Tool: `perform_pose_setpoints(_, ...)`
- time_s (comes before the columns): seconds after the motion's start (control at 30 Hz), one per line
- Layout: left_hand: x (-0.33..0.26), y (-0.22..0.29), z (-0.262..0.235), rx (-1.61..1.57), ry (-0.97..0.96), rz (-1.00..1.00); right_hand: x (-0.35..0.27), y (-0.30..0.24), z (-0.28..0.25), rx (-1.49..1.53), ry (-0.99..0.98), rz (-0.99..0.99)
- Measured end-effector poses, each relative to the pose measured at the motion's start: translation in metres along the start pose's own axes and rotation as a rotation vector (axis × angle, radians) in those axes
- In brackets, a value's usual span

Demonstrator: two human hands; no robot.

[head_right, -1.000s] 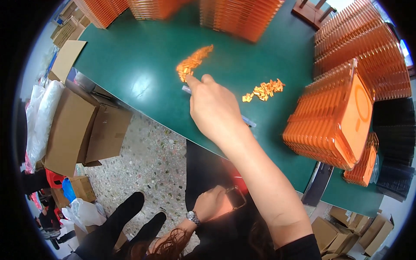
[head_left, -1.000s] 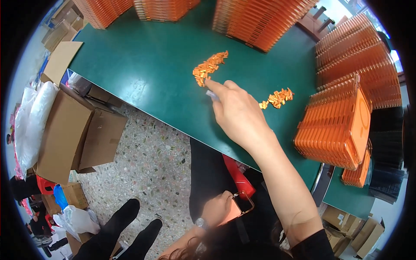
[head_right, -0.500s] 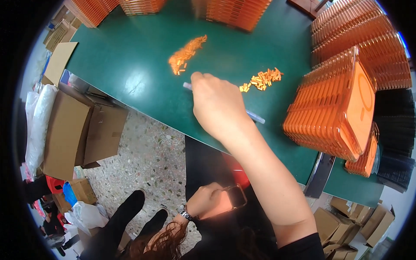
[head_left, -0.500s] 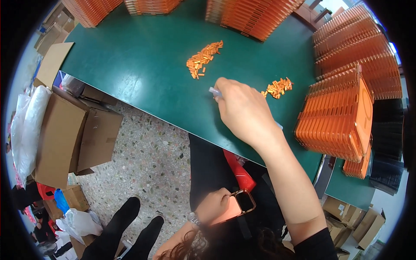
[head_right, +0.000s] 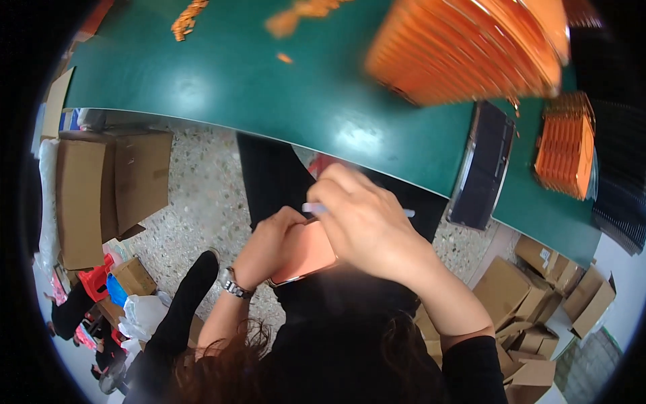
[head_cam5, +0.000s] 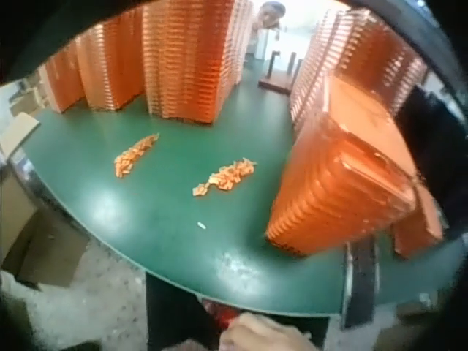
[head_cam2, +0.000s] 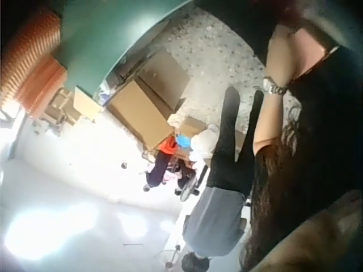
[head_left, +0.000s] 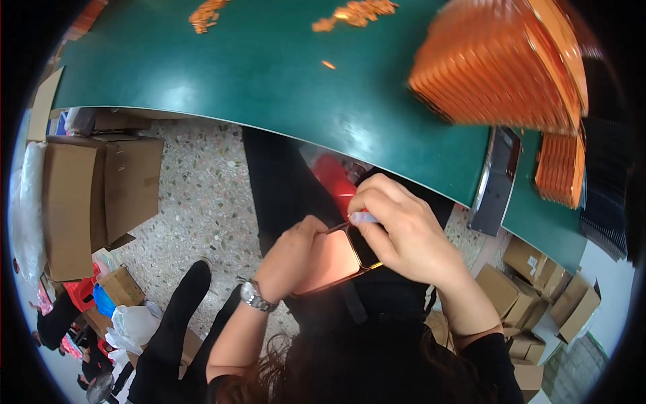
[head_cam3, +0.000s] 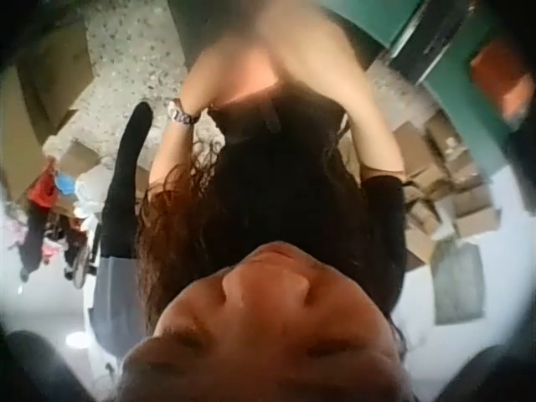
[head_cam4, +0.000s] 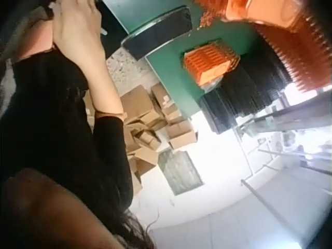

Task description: Assembling magnetic phone cases by manually placing components into transparent orange shells.

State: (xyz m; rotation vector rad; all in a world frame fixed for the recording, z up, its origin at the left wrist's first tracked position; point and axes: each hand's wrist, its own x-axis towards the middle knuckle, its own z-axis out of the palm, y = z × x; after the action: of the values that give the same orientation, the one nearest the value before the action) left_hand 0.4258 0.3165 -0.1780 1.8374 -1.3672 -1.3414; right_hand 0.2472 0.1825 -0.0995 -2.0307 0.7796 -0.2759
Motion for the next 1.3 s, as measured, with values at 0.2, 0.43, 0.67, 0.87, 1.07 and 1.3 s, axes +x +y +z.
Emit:
perform_pose_setpoints(0.2, 0.015, 0.039, 0.019, 0.088, -0.13, 0.076, -0.05, 0.056, 0.013, -0.155, -0.056, -0.109)
perform_pose_setpoints(0.43, 0.021, 0.049, 0.046, 0.248, -0.127, 0.118, -0.074, 0.077, 0.021, -0.292, -0.017, -0.116)
perform_pose_setpoints(0.67, 0.023, 0.059, 0.04, 0.284, -0.15, 0.054, -0.07, 0.091, 0.016, -0.185, -0.033, -0.028)
perform_pose_setpoints(0.87, 0.021, 0.052, 0.042, 0.269, -0.161, 0.052, -0.065, 0.099, 0.015, -0.055, -0.159, -0.001)
perform_pose_setpoints(1.07, 0.021, 0.047, 0.048, 0.419, -0.121, 0.115, -0.079, 0.089, 0.015, -0.085, -0.143, 0.059)
perform_pose_setpoints(1.3, 0.017, 0.043, 0.054, 0.492, -0.081, 0.218, -0.087, 0.088, 0.027, -0.344, -0.184, -0.043)
